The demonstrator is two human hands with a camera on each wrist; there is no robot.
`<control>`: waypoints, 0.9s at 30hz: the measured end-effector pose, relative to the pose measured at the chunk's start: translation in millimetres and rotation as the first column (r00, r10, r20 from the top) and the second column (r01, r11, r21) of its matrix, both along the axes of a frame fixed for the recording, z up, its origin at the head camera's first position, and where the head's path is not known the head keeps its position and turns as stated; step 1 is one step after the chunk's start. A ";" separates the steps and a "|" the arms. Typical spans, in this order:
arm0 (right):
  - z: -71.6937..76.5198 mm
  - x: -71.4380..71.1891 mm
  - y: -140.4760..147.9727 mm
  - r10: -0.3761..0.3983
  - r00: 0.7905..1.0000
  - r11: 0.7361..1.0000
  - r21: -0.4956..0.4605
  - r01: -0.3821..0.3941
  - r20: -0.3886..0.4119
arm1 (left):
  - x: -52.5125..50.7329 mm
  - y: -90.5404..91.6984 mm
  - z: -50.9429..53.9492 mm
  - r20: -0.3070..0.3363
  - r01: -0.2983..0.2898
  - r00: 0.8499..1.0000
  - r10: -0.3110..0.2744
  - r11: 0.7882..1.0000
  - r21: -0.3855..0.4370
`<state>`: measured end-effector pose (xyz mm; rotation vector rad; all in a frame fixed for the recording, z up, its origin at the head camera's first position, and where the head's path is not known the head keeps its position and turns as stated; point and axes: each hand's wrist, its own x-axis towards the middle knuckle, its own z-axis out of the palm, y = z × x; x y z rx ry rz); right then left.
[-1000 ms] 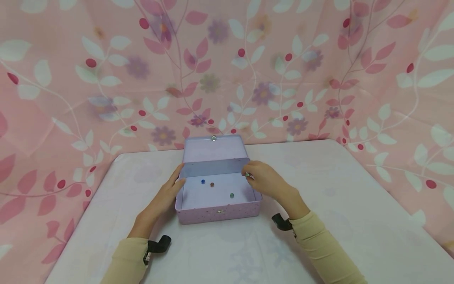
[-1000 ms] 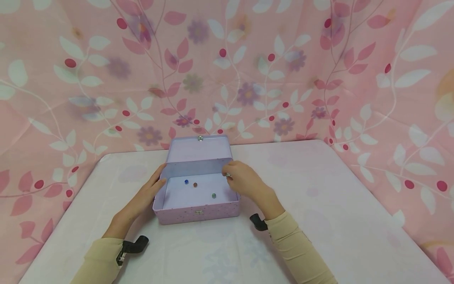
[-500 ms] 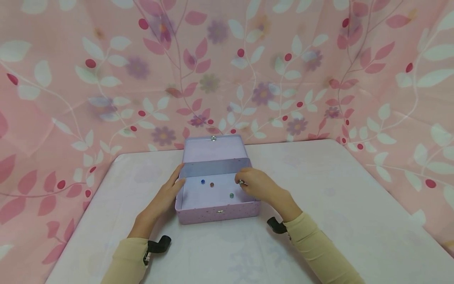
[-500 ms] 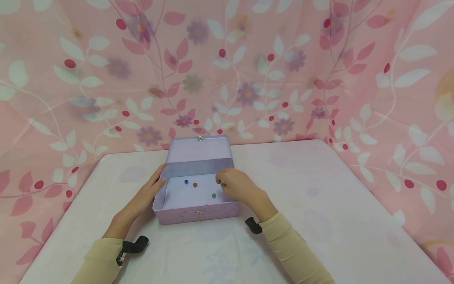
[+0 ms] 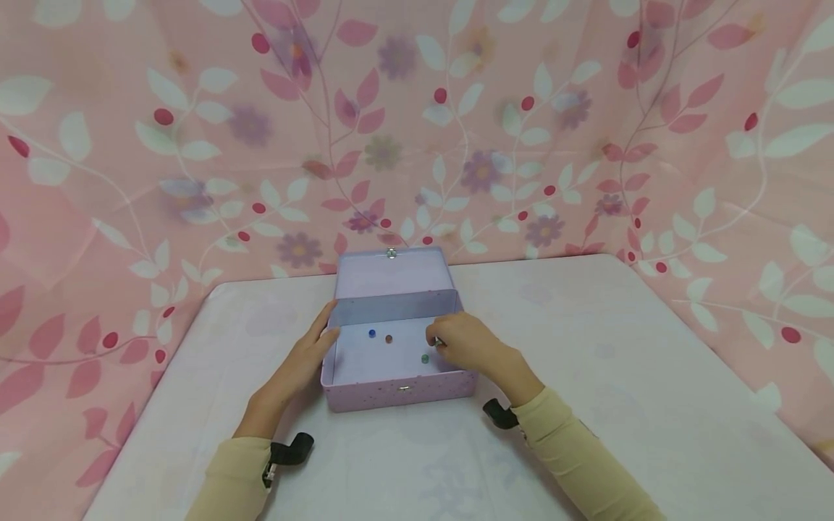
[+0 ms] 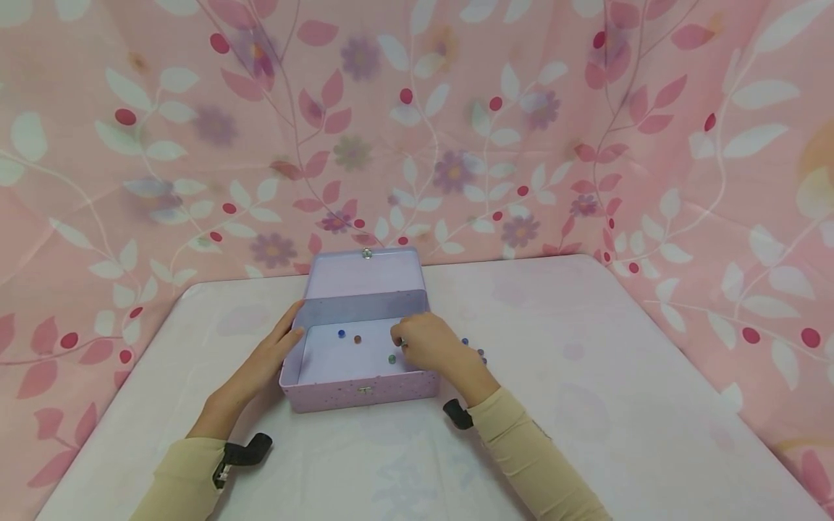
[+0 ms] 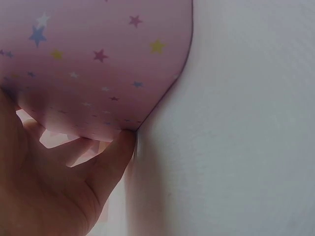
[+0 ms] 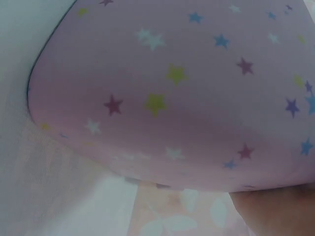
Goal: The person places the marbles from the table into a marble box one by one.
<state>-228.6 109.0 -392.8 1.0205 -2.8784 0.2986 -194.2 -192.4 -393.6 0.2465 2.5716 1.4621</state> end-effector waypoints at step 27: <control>-6.3 1.0 -6.0 -0.003 0.992 0.990 0.142 0.021 -0.124 | -22.8 -12.6 -40.6 -0.076 -0.011 0.997 0.011 1.000 0.000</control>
